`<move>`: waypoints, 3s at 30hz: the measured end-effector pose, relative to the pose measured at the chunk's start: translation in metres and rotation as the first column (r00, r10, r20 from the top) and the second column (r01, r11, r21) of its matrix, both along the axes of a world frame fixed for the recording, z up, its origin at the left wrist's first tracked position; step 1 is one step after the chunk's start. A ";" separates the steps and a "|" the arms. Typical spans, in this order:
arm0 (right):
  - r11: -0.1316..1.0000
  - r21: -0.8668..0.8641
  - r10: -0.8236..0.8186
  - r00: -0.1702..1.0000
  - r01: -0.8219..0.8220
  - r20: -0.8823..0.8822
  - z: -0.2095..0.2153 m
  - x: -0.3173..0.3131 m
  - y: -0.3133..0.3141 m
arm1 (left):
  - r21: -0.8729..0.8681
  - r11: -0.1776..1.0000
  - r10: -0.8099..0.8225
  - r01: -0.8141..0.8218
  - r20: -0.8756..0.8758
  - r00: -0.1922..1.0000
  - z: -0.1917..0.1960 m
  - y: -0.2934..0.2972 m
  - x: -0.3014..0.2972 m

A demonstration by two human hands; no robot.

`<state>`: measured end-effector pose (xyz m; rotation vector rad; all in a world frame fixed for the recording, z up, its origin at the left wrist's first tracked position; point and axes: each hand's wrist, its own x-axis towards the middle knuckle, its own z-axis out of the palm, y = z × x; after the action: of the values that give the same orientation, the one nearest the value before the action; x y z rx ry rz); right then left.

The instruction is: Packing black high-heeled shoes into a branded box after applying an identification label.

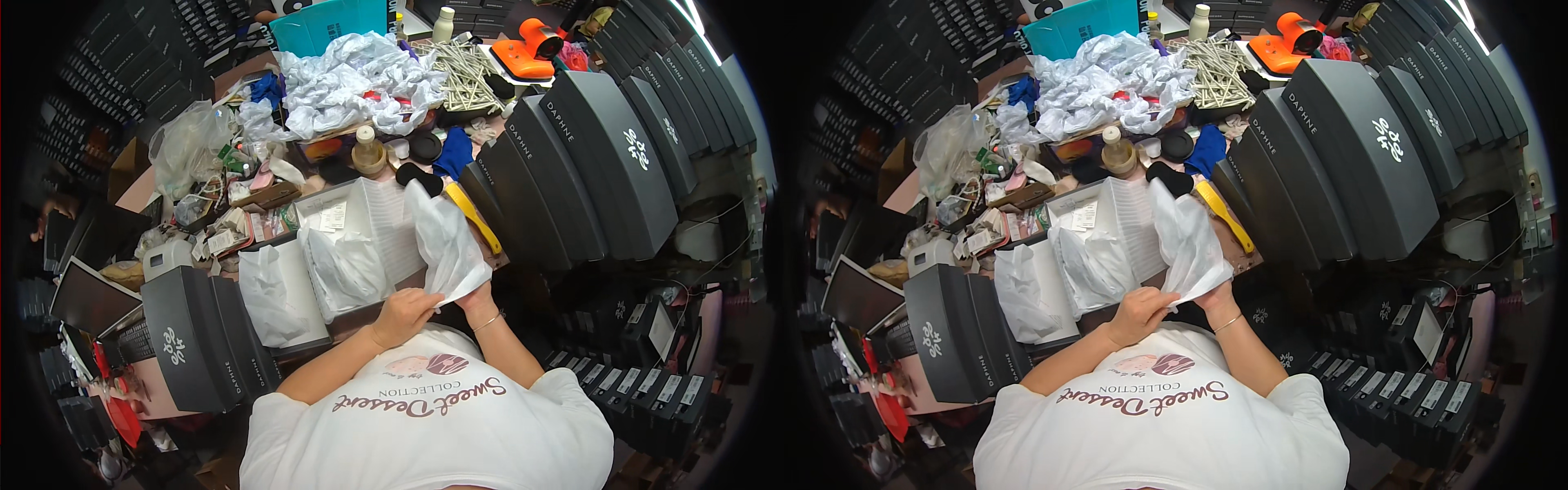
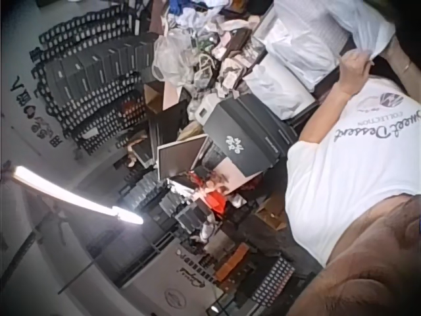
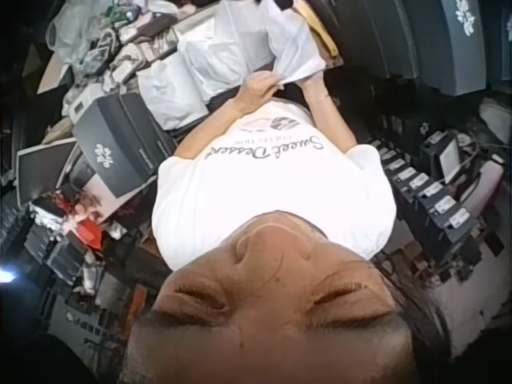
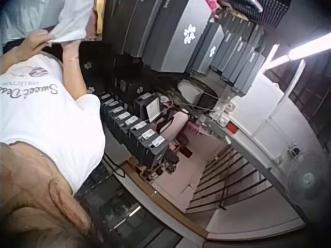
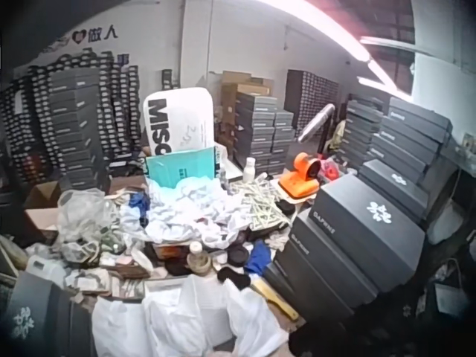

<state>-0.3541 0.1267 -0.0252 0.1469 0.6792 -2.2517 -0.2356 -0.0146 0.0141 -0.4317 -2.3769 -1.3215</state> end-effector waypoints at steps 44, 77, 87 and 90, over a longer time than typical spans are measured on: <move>0.332 0.943 0.943 -0.021 -0.004 -0.332 -0.138 0.030 -0.148 | 0.674 -0.120 0.508 -0.729 0.673 0.538 -0.102 -0.079 0.091; 0.284 0.688 0.629 0.412 0.668 -0.660 -0.015 -0.062 0.066 | -0.398 0.879 0.412 -0.262 0.360 0.837 -0.138 -0.143 -0.031; 0.780 0.593 0.580 0.125 0.199 -0.805 0.154 -0.006 -0.060 | 0.738 -0.268 -0.730 -0.620 0.264 0.630 -0.003 -0.054 -0.022; 0.686 0.636 0.676 -0.012 -0.353 -0.737 0.137 0.036 -0.067 | 0.715 0.596 -0.372 -0.365 0.649 0.664 -0.014 -0.058 -0.005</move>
<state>-0.3179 0.0599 0.1123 -1.3589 1.3884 -1.1659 -0.2408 -0.0731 0.0002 0.5331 -1.8444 -2.7984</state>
